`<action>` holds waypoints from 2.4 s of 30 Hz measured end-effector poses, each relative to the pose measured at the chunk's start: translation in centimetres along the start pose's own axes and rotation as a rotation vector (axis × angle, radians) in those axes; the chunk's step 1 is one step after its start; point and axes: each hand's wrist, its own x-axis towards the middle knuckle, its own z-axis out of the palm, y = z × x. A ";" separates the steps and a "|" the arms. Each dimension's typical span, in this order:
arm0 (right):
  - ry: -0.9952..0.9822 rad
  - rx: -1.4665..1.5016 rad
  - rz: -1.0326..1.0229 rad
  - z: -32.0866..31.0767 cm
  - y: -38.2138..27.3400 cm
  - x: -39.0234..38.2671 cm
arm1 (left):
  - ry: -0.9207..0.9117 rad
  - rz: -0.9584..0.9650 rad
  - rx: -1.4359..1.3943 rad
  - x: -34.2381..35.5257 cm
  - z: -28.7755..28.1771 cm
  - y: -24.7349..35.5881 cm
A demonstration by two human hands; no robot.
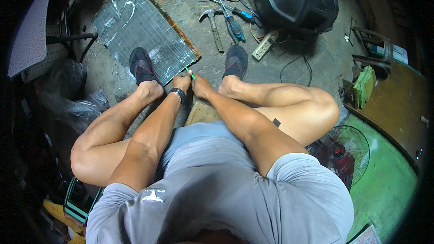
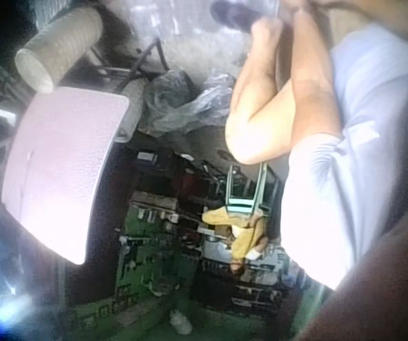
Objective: The person uses a small green tool to straighten the fins on a metal condenser unit by hand while sitting on the floor.
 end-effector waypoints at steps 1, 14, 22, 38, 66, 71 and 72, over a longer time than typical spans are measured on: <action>-0.032 -0.028 -0.016 0.3 -1.1 -0.1 | 0.082 0.018 0.016 0.4 -0.6 -0.9; -0.168 -0.208 -0.109 -1.1 8.7 -0.1 | -0.084 -0.016 0.091 -1.3 5.1 -0.6; -0.034 -0.015 -0.067 -2.6 -6.3 -0.6 | -0.140 0.339 0.529 1.2 -9.1 5.5; 0.175 0.383 0.087 -6.5 -6.0 6.1 | 0.331 0.479 -0.477 -21.7 -37.2 -11.5; 0.208 0.105 0.154 -12.7 0.7 11.7 | 0.276 0.179 -0.335 -27.3 -33.7 -8.8; 0.287 -0.052 -0.078 -10.4 -0.8 10.0 | 0.228 0.146 -0.252 -25.3 -34.0 -7.7; 0.296 -0.055 -0.066 -10.4 -0.1 9.9 | 0.206 0.141 -0.241 -24.6 -33.8 -7.4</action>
